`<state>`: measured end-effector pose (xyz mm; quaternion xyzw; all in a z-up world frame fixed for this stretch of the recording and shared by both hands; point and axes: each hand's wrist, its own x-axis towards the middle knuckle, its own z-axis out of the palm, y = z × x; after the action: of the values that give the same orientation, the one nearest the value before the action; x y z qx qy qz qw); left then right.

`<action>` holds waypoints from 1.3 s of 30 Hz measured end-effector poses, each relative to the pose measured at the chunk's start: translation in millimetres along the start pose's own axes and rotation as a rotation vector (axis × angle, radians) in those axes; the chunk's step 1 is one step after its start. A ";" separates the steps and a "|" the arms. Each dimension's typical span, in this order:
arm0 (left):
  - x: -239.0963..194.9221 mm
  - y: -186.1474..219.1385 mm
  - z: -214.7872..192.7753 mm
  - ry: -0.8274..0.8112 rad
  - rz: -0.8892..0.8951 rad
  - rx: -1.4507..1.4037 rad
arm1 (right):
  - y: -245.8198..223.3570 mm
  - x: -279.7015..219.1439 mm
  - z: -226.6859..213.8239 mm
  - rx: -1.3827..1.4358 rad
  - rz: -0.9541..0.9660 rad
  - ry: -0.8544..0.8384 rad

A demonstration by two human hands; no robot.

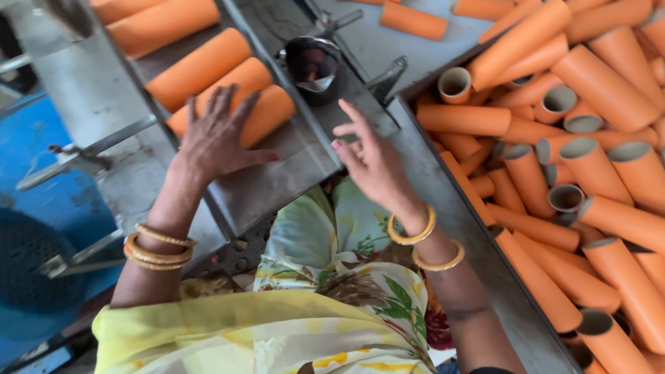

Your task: The person picks orange paper tubes from a large bin and places them onto a metal tray. The person handles the tubes one by one, transferring them from the bin to the tray.

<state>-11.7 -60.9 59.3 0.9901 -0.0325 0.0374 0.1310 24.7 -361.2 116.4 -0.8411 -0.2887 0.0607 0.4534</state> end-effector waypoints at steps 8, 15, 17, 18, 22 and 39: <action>-0.5 -52.4 37.8 0.207 -0.166 0.208 | 171.0 -5.3 -162.2 -0.841 0.099 0.434; 0.8 -51.0 31.1 0.325 -0.117 0.099 | 292.7 -21.0 -193.2 -0.159 0.331 0.501; -3.4 -43.5 20.0 0.352 -0.089 0.052 | 265.0 -19.7 -190.0 -0.374 0.116 0.547; -5.6 -37.2 13.7 0.360 -0.072 0.026 | 240.8 -23.5 -188.9 -0.462 0.068 0.575; -8.0 15.0 -13.6 0.349 0.014 -0.131 | 108.1 -34.7 -183.8 -0.735 -0.092 0.642; -5.1 85.8 -40.2 0.208 0.022 -0.388 | 106.7 -32.9 -155.4 -0.660 0.143 0.071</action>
<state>-25.8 -132.8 119.7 0.9368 -0.0360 0.1340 0.3213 100.0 -537.1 116.3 -0.9621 -0.2172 -0.0337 0.1612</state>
